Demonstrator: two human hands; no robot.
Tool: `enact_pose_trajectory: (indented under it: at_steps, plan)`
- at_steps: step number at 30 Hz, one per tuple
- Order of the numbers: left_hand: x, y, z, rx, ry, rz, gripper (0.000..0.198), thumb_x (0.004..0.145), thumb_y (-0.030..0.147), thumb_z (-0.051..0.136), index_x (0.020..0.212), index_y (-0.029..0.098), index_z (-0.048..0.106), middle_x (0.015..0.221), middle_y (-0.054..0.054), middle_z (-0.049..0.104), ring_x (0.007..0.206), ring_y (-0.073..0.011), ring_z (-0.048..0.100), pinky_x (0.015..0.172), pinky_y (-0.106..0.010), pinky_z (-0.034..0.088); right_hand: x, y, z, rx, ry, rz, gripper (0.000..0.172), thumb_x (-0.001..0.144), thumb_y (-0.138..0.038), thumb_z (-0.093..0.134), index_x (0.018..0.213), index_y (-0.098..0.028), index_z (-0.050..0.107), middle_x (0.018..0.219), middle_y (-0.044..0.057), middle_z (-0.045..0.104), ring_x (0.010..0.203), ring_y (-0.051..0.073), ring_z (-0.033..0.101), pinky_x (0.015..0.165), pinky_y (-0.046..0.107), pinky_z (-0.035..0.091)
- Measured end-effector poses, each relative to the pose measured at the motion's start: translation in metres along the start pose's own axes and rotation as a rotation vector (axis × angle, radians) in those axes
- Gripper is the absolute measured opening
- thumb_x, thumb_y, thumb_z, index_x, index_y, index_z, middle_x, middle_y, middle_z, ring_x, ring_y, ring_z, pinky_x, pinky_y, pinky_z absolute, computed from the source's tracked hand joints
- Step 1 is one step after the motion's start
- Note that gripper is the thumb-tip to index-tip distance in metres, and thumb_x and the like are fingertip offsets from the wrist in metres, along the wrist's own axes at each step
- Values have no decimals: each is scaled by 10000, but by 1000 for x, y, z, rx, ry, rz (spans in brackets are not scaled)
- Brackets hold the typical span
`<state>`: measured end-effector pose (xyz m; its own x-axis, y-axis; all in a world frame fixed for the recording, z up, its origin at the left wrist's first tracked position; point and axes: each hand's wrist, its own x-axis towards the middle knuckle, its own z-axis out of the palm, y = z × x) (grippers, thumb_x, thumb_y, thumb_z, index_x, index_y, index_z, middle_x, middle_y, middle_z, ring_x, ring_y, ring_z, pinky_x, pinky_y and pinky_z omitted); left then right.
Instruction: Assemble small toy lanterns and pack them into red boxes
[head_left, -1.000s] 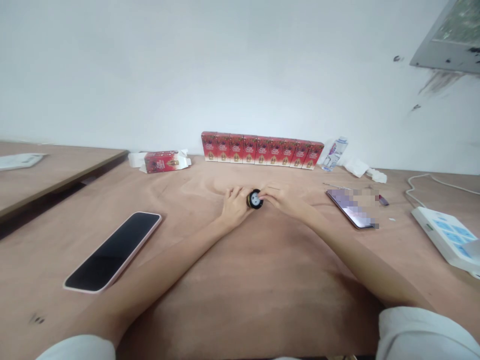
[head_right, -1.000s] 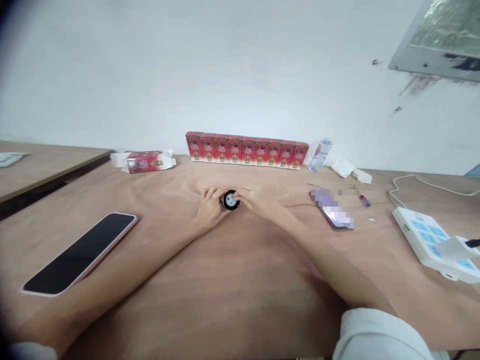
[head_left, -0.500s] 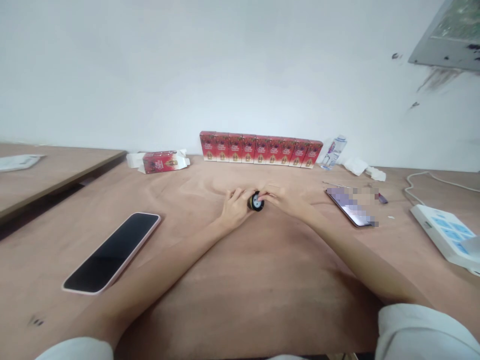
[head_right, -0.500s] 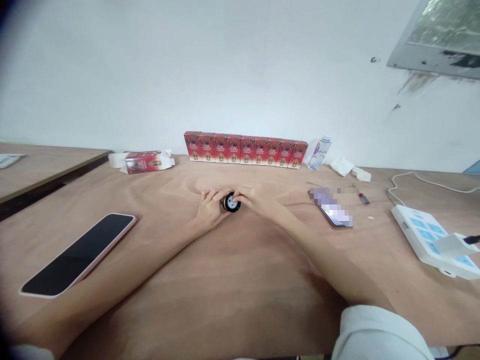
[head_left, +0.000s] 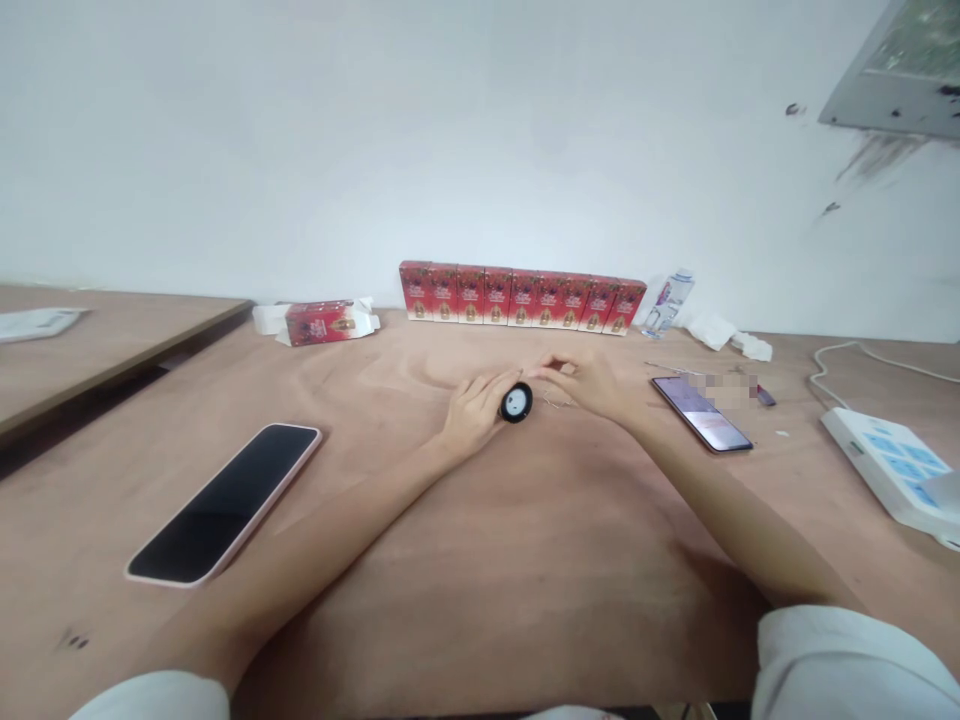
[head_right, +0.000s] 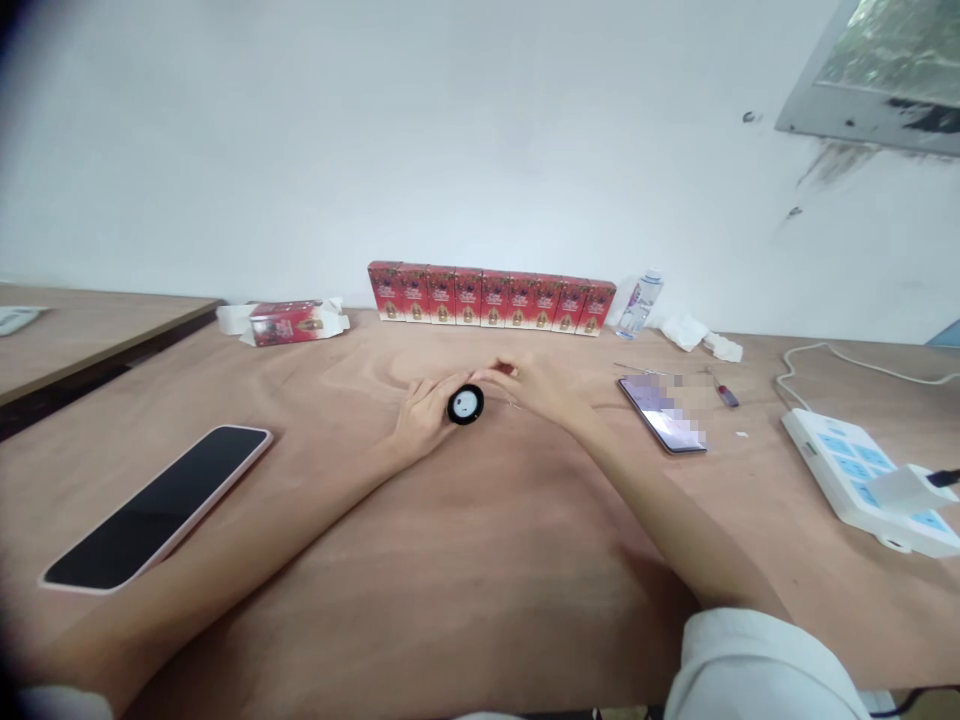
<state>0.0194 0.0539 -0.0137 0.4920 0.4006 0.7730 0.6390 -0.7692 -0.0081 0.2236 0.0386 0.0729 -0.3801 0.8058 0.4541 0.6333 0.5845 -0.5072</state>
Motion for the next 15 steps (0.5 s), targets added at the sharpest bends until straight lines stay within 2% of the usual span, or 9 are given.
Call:
enact_pose_trajectory:
  at_steps: [3,6,10,13,15]
  plan:
    - [1,-2,2,-121,69,-39,397,900,345,470,1253,169,418,1229,-138,577,1139,-223,544,916,-371,440,3,8,-8,-240,-21,56,202,853,-329,534,829,-183,671,810,68,701,736,193,618,660,291,430]
    - [3,-4,4,-218,179,-167,427,820,364,600,1161,169,433,1184,-144,552,1116,-234,550,925,-401,458,3,17,-1,-515,-191,137,196,820,-200,509,950,-159,651,887,106,707,798,237,641,663,310,432]
    - [5,-9,7,-420,306,-529,509,695,441,712,1049,184,451,1017,-74,563,972,-215,580,879,-373,473,-2,18,22,-770,-412,121,389,776,-97,468,1154,-117,558,993,157,691,910,283,647,694,335,455]
    - [6,-19,13,-641,430,-850,435,705,448,689,997,200,483,947,-31,567,920,-183,570,876,-328,460,-5,17,34,-825,-459,107,446,756,-27,430,1188,-89,525,983,181,682,928,290,646,705,347,465]
    - [7,-27,17,-865,530,-1033,352,723,433,667,942,206,508,932,-23,576,916,-170,561,829,-284,467,-5,17,37,-826,-455,106,436,771,-16,407,1183,-95,525,983,188,676,949,286,640,716,349,466]
